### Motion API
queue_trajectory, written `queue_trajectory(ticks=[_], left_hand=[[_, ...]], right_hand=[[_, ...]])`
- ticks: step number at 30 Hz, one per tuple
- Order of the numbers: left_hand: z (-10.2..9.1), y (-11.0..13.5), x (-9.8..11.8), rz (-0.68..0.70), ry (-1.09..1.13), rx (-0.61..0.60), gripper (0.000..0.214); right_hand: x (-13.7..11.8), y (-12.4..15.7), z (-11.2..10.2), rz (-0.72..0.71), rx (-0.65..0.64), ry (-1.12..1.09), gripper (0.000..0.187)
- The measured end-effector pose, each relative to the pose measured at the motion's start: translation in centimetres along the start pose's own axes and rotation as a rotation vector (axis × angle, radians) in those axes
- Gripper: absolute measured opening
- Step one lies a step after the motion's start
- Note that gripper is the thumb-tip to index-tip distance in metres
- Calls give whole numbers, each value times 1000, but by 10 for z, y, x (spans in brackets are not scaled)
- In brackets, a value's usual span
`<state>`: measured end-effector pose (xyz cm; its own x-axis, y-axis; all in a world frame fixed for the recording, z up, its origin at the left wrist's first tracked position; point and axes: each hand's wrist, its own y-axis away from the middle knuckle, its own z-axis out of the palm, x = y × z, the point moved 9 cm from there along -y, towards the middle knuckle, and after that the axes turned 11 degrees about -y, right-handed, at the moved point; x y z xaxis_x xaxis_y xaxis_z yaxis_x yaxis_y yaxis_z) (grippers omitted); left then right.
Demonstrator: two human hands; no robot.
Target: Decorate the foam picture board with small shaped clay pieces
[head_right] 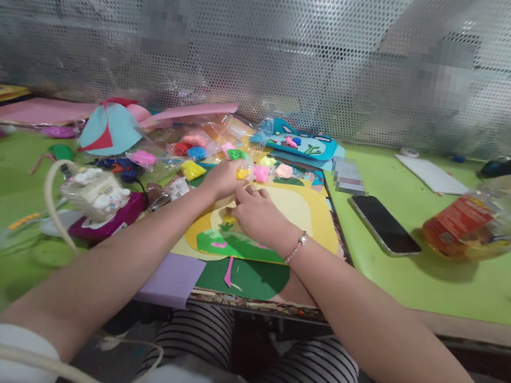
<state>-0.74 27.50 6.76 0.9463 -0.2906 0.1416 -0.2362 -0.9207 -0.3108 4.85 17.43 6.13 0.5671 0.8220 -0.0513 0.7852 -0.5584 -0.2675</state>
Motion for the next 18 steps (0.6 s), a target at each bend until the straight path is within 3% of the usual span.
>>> queue_trajectory(ticks=[11, 18], left_hand=[[-1, -1, 1, 30, -5, 28, 28], [-3, 0, 3, 54, 1, 69, 32]], right_hand=[[7, 0, -6, 11, 27, -26, 28], [47, 5, -53, 135, 379, -140, 29]])
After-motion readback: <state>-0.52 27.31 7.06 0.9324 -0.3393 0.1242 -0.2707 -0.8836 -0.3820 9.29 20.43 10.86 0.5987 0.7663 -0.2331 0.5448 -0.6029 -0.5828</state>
